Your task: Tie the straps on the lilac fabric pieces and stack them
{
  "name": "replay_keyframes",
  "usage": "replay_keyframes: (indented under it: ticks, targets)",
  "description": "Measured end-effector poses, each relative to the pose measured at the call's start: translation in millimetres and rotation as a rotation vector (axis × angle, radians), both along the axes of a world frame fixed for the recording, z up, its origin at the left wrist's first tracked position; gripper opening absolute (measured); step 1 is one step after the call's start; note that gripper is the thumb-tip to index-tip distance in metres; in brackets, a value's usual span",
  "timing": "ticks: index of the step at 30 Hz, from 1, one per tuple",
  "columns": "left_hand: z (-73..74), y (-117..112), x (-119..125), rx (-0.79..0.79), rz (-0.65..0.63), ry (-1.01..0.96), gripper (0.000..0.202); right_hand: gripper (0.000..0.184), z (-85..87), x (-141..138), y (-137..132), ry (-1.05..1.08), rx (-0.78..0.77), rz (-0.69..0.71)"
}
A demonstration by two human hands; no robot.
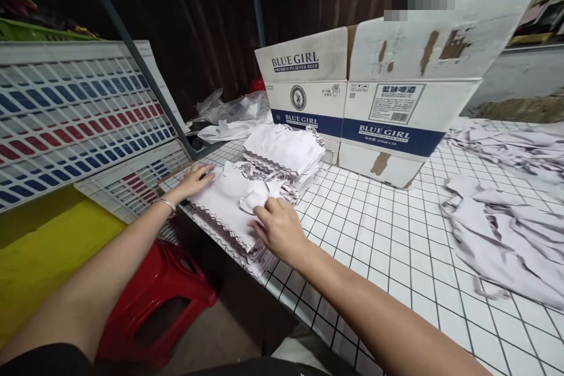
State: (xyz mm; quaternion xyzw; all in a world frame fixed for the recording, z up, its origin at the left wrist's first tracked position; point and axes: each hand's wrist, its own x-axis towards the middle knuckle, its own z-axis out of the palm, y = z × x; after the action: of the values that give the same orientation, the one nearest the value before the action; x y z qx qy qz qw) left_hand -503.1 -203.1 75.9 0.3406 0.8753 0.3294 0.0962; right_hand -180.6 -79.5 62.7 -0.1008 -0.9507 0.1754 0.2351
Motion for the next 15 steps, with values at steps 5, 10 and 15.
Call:
replay_keyframes:
  ticks: [5,10,15]
  targets:
    - [-23.4,15,26,-0.267,-0.038,0.327,0.065,0.012,28.3,-53,24,-0.263,-0.127,-0.062]
    - [-7.9,9,42,-0.315,-0.002,0.384,0.068,0.039,67.2,-79,80,-0.144,-0.372,-0.457]
    - [25.5,20,100,-0.115,0.041,0.509,0.087,0.062,37.7,-21,106,-0.080,-0.293,-0.575]
